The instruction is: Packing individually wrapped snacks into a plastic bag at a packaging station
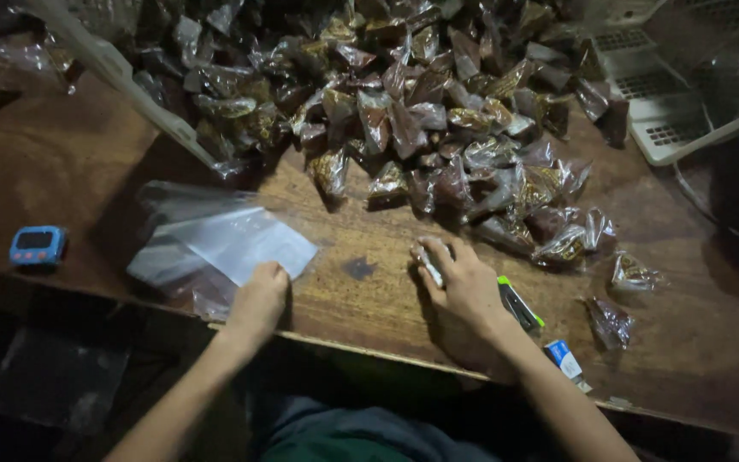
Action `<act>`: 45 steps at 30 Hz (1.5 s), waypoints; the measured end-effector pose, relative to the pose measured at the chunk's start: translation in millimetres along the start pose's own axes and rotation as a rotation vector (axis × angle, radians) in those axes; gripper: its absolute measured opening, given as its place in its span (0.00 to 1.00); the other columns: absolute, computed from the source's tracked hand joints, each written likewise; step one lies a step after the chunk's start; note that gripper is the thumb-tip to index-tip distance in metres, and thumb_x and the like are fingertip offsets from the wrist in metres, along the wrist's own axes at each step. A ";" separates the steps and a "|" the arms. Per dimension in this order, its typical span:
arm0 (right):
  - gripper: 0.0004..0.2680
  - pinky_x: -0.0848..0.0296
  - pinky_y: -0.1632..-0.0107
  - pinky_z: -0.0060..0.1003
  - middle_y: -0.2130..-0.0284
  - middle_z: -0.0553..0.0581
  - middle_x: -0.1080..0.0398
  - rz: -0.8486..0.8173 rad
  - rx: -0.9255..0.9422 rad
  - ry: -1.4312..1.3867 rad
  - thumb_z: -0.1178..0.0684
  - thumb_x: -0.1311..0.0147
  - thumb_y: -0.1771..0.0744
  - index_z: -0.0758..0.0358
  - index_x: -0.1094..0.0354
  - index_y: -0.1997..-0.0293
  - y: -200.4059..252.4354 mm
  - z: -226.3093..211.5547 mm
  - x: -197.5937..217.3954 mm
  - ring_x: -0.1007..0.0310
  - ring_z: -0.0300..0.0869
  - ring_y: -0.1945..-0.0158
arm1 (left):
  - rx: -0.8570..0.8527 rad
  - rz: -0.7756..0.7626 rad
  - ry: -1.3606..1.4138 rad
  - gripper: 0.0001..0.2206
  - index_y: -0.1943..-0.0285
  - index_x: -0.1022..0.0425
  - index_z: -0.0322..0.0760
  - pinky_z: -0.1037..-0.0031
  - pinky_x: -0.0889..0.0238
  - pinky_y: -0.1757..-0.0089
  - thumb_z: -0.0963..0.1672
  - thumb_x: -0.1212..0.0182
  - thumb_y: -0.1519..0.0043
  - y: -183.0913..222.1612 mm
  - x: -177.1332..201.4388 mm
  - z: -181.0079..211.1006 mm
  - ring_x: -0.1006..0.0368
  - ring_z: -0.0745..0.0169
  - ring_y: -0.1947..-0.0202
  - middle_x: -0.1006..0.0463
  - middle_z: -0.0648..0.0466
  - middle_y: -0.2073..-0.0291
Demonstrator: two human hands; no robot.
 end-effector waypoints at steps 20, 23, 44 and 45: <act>0.13 0.23 0.53 0.50 0.52 0.57 0.36 0.007 -0.095 -0.239 0.44 0.43 0.34 0.46 0.31 0.43 -4.5 24.4 -13.0 0.28 0.56 0.49 | 0.196 0.459 0.281 0.09 0.58 0.24 0.37 0.60 0.30 0.59 0.44 0.28 0.34 -91.4 164.2 -124.4 0.24 0.43 0.62 0.25 0.45 0.66; 0.14 0.23 0.53 0.47 0.52 0.53 0.35 0.029 -0.075 -0.193 0.42 0.42 0.34 0.39 0.31 0.42 -3.1 30.5 -22.0 0.28 0.52 0.50 | 0.095 0.695 0.358 0.08 0.53 0.26 0.32 0.63 0.28 0.62 0.38 0.28 0.31 -106.6 259.5 -69.5 0.21 0.44 0.63 0.20 0.44 0.64; 0.12 0.26 0.66 0.35 0.58 0.54 0.32 0.102 0.047 0.230 0.39 0.43 0.36 0.43 0.27 0.52 -3.4 13.2 -5.7 0.29 0.49 0.59 | -0.241 0.082 0.468 0.12 0.66 0.28 0.39 0.55 0.31 0.63 0.49 0.44 0.34 -107.3 27.5 134.0 0.22 0.41 0.63 0.21 0.44 0.71; 0.12 0.26 0.66 0.35 0.58 0.54 0.32 0.098 0.042 0.229 0.39 0.43 0.36 0.43 0.27 0.52 -2.1 18.8 -12.4 0.29 0.49 0.59 | -0.242 0.076 0.470 0.12 0.66 0.28 0.39 0.55 0.31 0.63 0.49 0.44 0.34 -105.3 25.2 137.5 0.22 0.41 0.63 0.21 0.44 0.71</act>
Point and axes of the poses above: each hand's wrist, its own y-axis away from the middle knuckle, its own x-axis out of the back of the hand, z = x × y, the point moved 10 cm from there along -y, towards the middle knuckle
